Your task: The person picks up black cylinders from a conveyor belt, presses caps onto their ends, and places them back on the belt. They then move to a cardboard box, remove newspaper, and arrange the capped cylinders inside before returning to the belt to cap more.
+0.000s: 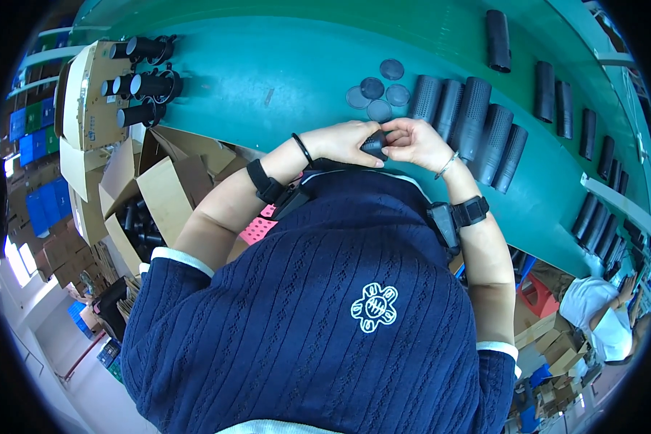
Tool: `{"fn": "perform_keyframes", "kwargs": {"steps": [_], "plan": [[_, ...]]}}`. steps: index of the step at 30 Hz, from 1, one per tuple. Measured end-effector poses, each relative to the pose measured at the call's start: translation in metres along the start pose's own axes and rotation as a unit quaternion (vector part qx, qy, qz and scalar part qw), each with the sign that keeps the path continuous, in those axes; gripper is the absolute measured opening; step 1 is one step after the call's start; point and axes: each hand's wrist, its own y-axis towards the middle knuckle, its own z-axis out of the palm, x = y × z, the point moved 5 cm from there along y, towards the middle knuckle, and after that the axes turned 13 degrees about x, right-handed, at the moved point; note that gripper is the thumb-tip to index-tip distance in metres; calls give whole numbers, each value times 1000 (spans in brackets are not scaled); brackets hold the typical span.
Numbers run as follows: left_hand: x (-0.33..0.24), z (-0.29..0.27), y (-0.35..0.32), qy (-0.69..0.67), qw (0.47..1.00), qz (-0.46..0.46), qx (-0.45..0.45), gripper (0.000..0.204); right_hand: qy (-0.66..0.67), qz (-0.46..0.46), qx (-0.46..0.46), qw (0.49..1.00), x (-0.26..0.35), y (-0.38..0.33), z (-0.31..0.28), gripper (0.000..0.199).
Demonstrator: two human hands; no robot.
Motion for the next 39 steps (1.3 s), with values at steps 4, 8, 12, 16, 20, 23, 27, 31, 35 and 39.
{"fn": "perform_keyframes", "kwargs": {"steps": [4, 8, 12, 16, 20, 23, 27, 31, 35, 39], "plan": [[-5, 3, -4, 31, 999, -14, -11, 70, -49, -2, -10, 999, 6, 2, 9, 46], [-1, 9, -4, 37, 998, -47, 11, 67, -174, -19, -34, 984, 14, 4, 21, 36], [-2, 10, -7, 11, 1000, -11, -2, 66, -198, -38, -57, 978, -1, 7, 14, 28], [2, 11, -12, 16, 999, 1, -31, 64, -62, -27, -45, 997, -7, 3, 15, 26], [7, 9, -13, 1, 1000, -13, -16, 65, 23, -28, -8, 999, -13, 5, 16, 33], [6, 8, -14, -1, 1000, -18, -10, 65, -10, -20, -4, 1000, -11, 8, 16, 39], [7, 9, -17, -4, 1000, -24, -11, 64, -6, -3, 11, 1000, -4, 8, 22, 40], [3, 8, -16, 15, 1000, -26, -5, 63, -31, 3, 11, 999, -5, 10, 22, 42], [0, 9, -18, 34, 998, -57, -2, 61, -160, 15, -18, 987, 9, 14, 29, 43], [9, 11, -18, 21, 997, -68, -4, 61, -269, 49, -17, 962, 28, 21, 38, 38]]}}
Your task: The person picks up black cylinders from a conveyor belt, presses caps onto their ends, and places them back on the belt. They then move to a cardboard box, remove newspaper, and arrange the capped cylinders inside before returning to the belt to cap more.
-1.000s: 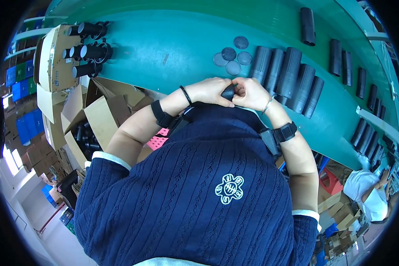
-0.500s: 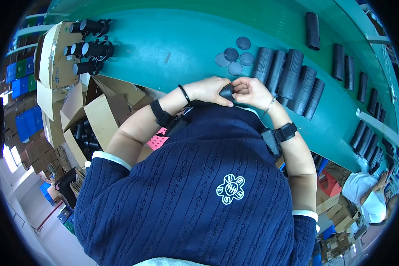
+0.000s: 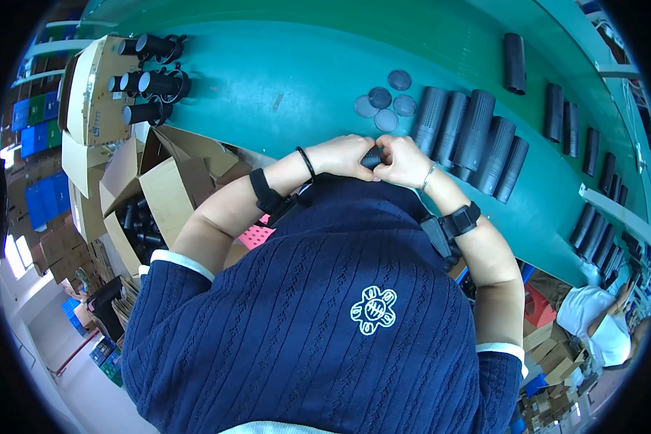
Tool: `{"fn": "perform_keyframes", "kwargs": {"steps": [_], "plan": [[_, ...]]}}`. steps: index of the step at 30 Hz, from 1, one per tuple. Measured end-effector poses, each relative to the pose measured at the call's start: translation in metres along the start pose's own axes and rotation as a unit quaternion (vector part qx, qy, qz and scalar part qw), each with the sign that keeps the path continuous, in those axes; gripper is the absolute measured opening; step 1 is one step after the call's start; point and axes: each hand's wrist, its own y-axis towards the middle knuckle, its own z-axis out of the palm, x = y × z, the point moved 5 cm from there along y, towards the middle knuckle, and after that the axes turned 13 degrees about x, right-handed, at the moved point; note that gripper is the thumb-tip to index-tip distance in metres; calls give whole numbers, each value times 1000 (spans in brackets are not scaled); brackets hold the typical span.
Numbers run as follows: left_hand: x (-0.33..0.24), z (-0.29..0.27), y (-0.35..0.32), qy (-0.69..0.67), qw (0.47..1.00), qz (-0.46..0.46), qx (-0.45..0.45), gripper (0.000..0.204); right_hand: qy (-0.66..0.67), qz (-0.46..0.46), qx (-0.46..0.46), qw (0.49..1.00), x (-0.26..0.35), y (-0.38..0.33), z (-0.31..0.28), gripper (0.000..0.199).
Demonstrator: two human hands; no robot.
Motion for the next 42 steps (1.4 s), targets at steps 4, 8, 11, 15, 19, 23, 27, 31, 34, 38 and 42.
{"fn": "perform_keyframes", "kwargs": {"steps": [4, 8, 11, 15, 19, 23, 27, 31, 34, 38, 42], "plan": [[6, -3, -9, 1, 1000, 3, -5, 67, 13, -66, -97, 993, -23, 16, -3, 26], [28, -14, -23, -65, 996, 34, -52, 69, -39, -59, -86, 994, -1, 33, -19, 25], [36, -39, -49, -155, 978, 57, -126, 70, -17, -73, -211, 974, -26, 67, -49, 27], [54, -63, -75, -287, 941, 74, -166, 59, 24, -30, -197, 980, -25, 116, -78, 31], [64, -69, -78, -385, 901, 129, -150, 57, -240, 40, -257, 935, -48, 104, -93, 11], [70, -69, -76, -450, 871, 142, -137, 62, -296, 63, -259, 917, -54, 97, -80, 6], [68, -67, -70, -533, 820, 176, -110, 62, -334, -3, -327, 884, -49, 84, -78, 4], [49, -64, -66, -517, 828, 213, -43, 61, -263, -136, -318, 900, 6, 50, -72, 7], [32, -61, -58, -479, 849, 222, -10, 61, -127, -104, -256, 953, 40, 29, -61, 13], [11, -64, -60, -499, 835, 233, 0, 65, 277, -163, -179, 930, 10, 17, -60, 30], [2, -63, -58, -521, 816, 250, -3, 66, 419, -299, -50, 856, 22, 9, -32, 75]]}}
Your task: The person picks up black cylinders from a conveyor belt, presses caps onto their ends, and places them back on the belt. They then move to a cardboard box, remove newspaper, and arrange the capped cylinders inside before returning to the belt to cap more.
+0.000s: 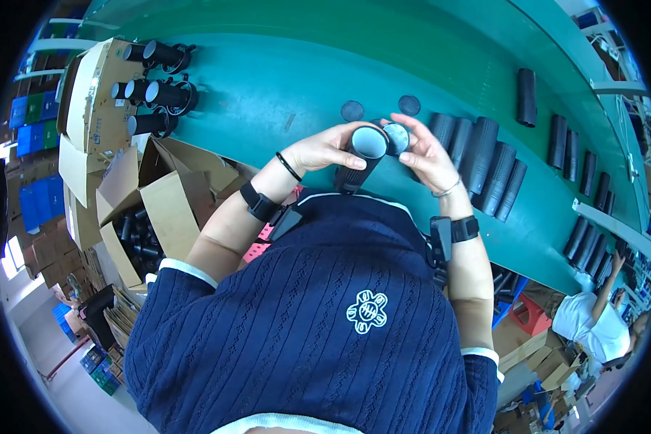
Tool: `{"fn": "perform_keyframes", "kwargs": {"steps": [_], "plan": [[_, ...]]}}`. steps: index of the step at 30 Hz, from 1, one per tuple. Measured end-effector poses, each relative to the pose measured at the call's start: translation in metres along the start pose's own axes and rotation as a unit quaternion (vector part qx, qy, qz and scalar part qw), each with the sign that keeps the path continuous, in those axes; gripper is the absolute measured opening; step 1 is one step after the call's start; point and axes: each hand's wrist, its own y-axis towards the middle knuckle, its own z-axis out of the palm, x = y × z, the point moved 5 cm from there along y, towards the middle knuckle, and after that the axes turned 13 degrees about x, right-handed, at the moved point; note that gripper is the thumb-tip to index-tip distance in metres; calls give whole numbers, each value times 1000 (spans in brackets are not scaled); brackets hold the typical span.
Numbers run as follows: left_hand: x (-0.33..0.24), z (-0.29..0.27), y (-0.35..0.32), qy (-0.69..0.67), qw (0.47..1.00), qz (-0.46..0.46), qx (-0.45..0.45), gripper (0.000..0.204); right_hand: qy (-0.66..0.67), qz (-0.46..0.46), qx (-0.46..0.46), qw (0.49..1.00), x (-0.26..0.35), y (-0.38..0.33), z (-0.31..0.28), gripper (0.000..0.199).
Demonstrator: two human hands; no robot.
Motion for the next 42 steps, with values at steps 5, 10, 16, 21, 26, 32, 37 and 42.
{"fn": "perform_keyframes", "kwargs": {"steps": [5, 10, 16, 21, 26, 32, 37, 42], "plan": [[6, 3, 11, 52, 999, 3, -10, 68, 6, -24, -40, 999, -1, -5, -7, 76], [12, 0, 15, 207, 977, -27, -47, 65, -131, 40, -67, 988, 15, -25, -17, 70], [26, -8, 22, 285, 956, -32, -56, 68, -379, 76, -44, 921, 30, -22, 10, 56], [30, -6, 24, 363, 931, -7, -26, 71, -536, 64, -21, 841, 40, -11, 23, 62], [29, -5, 22, 365, 930, -22, -30, 77, -517, 51, -20, 854, 35, -9, 22, 62], [23, 0, 20, 403, 914, -40, -25, 80, -550, 44, -19, 834, 33, -8, 25, 62], [26, -2, 22, 426, 903, -45, -41, 76, -572, 52, -22, 818, 33, -5, 29, 62], [33, -6, 24, 413, 907, -9, -78, 78, -585, 58, -33, 808, 32, -5, 31, 58]]}}
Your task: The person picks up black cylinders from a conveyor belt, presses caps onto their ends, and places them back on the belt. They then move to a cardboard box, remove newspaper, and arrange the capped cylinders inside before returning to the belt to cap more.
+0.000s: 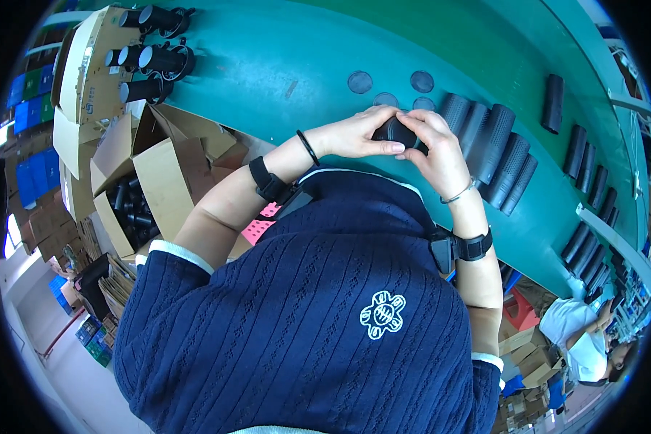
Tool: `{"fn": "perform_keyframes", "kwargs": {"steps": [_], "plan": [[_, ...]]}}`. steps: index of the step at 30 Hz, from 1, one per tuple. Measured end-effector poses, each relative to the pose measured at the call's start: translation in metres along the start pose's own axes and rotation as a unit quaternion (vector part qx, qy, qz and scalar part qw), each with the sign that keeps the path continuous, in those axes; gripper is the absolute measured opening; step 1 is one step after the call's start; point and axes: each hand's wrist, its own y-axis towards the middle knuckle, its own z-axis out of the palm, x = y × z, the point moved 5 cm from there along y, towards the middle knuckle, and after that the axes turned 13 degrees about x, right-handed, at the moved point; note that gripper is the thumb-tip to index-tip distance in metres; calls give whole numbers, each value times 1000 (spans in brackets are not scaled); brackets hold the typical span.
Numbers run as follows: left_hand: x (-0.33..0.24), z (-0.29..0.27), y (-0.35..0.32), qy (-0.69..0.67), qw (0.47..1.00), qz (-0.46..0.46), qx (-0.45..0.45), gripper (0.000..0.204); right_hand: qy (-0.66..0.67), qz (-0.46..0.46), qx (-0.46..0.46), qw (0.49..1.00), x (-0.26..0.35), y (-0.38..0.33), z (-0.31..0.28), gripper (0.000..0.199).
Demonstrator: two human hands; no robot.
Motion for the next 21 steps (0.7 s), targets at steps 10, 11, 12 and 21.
{"fn": "perform_keyframes", "kwargs": {"steps": [10, 11, 12, 21], "plan": [[-1, 1, -1, 31, 999, -19, 36, 67, -26, -16, 10, 999, 2, 0, 2, 60], [-1, 0, -1, 42, 998, -18, 36, 67, -41, -10, 15, 999, 4, 1, 2, 60], [-2, 0, -2, 54, 998, -18, 35, 67, -57, -4, 19, 998, 6, 2, 2, 59], [-1, -1, -2, 24, 999, -27, 31, 64, 5, 12, -15, 1000, 5, 1, 2, 57]]}}
